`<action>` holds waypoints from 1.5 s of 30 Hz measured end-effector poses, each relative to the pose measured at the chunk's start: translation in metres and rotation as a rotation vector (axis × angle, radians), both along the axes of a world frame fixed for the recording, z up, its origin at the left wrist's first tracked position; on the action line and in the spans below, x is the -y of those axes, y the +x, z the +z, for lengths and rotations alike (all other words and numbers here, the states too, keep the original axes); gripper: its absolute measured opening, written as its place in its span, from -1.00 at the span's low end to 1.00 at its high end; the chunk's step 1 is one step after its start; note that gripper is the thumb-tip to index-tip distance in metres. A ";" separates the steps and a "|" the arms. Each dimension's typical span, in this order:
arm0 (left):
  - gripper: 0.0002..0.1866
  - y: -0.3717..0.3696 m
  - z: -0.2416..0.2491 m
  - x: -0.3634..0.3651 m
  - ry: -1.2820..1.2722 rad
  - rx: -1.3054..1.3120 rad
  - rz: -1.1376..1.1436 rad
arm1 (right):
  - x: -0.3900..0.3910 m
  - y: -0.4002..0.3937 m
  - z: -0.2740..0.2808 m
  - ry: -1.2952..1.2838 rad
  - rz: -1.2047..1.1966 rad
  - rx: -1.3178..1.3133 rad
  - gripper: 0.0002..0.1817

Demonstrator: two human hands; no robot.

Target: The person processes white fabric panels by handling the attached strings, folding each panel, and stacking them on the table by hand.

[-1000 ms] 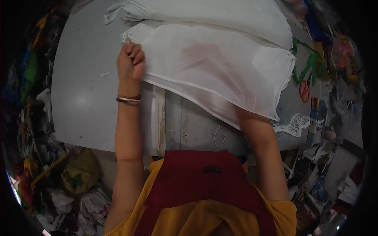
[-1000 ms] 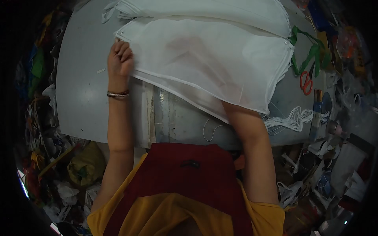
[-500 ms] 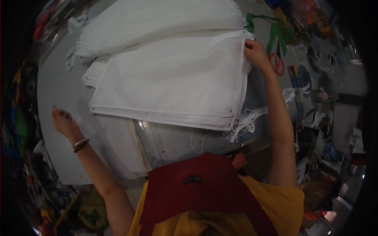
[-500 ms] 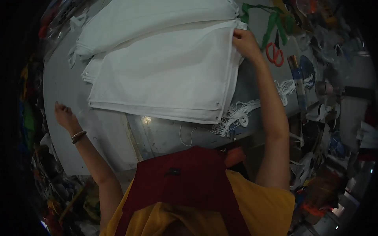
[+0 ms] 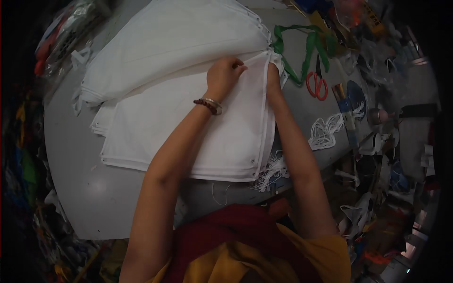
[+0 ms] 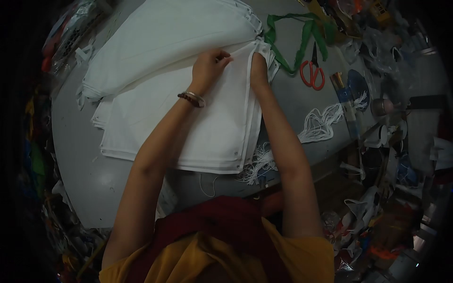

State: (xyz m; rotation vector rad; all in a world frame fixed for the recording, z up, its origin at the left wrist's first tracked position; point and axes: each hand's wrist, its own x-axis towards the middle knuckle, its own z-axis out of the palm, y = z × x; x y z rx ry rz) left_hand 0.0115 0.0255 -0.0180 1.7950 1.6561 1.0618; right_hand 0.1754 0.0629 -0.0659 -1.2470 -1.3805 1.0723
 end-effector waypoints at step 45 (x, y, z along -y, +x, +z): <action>-0.87 0.002 -0.016 0.020 0.235 0.174 0.247 | 0.029 -0.014 0.038 -0.499 0.254 -0.322 -0.68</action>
